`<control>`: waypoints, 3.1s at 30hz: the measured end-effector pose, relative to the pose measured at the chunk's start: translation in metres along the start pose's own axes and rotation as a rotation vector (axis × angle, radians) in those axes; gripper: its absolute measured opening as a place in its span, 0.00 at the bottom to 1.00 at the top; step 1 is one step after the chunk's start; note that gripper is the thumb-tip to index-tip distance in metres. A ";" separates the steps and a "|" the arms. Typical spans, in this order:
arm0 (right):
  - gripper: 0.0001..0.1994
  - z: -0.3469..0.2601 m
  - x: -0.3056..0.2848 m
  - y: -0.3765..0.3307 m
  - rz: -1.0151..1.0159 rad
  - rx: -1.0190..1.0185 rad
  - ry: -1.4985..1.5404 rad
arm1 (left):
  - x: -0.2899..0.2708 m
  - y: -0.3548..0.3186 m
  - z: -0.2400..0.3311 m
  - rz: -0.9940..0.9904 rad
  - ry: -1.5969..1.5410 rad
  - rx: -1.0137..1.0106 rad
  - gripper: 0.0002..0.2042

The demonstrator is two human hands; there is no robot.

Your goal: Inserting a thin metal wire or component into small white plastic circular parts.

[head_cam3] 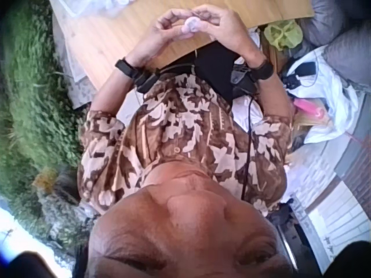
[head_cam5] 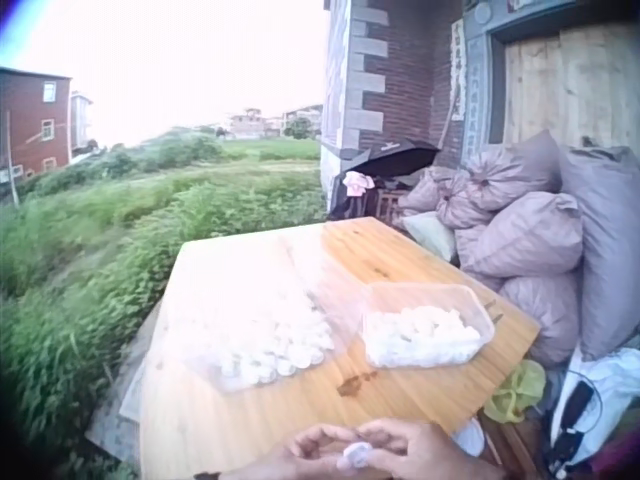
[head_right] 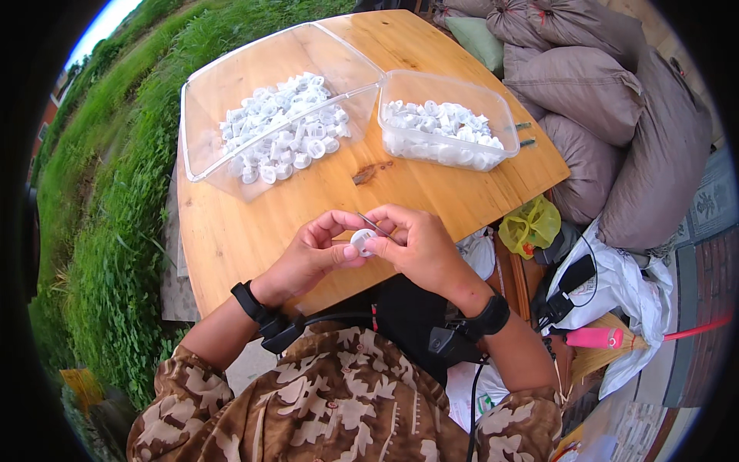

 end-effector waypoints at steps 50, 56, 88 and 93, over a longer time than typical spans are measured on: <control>0.07 -0.038 -0.070 0.062 0.008 -0.218 -0.636 | -0.004 0.001 0.003 0.102 0.201 0.110 0.20; 0.06 -0.028 -0.013 0.030 -0.150 -0.130 -0.495 | -0.004 0.002 -0.001 0.065 0.177 0.133 0.16; 0.06 0.019 -0.009 0.023 -0.130 -0.054 0.082 | -0.005 0.002 -0.001 0.171 0.105 0.058 0.11; 0.07 0.021 -0.004 0.017 -0.023 0.020 0.230 | -0.003 0.004 -0.004 0.174 0.081 0.061 0.12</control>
Point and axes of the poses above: each hand's wrist, its own y-axis towards the middle knuckle, its own x-axis out of the palm, z = x × y, the point moved 2 cm from there along y, towards the middle knuckle, and after that the axes turned 3 degrees about z, right-handed, at the moved point
